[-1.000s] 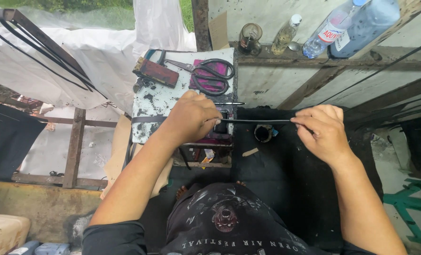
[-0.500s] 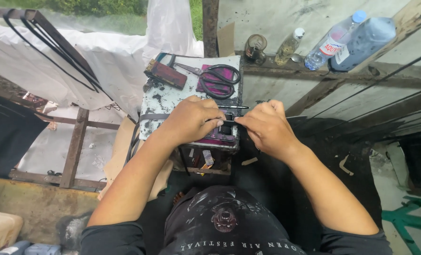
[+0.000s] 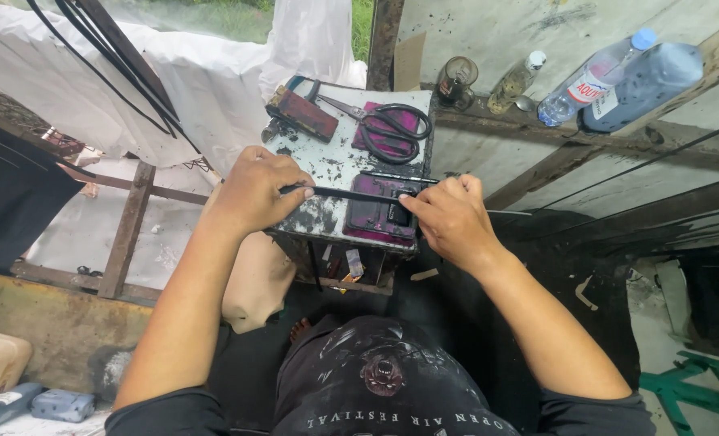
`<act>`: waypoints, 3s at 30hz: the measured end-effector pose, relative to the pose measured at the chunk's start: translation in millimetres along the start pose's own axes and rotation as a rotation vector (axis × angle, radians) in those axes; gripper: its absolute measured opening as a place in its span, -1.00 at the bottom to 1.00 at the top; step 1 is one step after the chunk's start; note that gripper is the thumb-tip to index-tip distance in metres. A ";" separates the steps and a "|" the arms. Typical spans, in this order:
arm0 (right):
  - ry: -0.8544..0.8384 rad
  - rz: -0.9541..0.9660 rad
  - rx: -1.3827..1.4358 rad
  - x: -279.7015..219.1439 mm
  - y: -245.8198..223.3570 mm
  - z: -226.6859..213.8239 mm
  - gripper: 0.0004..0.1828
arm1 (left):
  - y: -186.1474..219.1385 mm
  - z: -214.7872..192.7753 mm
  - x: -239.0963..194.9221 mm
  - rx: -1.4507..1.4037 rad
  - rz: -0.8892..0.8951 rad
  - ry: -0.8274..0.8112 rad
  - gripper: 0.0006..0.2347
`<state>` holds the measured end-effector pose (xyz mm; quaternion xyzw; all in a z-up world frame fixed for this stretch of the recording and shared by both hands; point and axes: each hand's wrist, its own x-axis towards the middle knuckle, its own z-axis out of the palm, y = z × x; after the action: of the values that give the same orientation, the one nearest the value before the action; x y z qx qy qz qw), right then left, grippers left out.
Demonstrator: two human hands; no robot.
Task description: Applying edge paint to a leather strap using a manual applicator and hanging it to dry with clothespins.
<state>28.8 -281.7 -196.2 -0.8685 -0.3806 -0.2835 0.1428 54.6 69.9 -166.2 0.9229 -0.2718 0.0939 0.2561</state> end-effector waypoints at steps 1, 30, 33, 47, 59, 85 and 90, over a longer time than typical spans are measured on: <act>-0.001 -0.001 0.001 -0.7 0.5 2.0 -0.73 | -2.9 4.2 -1.4 0.000 -0.002 0.000 -0.92; -0.037 0.199 -0.197 -70.4 25.9 -56.2 -0.77 | 58.7 64.0 41.8 0.031 0.358 0.192 -0.97; -0.032 0.231 -0.207 -78.3 29.8 -59.8 -0.78 | 67.5 67.8 47.8 0.026 0.387 0.187 -0.97; -0.164 0.505 0.530 -48.7 41.9 -81.1 -0.77 | 100.8 41.9 68.0 -0.302 0.193 -0.119 -0.90; -0.175 0.314 0.489 2.6 21.2 -65.8 -0.79 | 56.8 -12.0 34.6 -0.296 -0.028 -0.161 -0.87; 0.017 0.067 -0.128 -32.5 21.5 -18.4 -0.76 | 22.1 33.4 15.4 0.152 0.174 0.180 -0.97; 0.034 0.099 -0.150 -44.9 25.6 -31.5 -0.79 | 33.3 44.5 24.8 0.143 0.243 0.200 -0.99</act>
<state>11.1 -339.5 -198.9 -0.8896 -0.3125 -0.3186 0.0976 58.5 11.3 -182.3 0.8851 -0.3473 0.2346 0.2022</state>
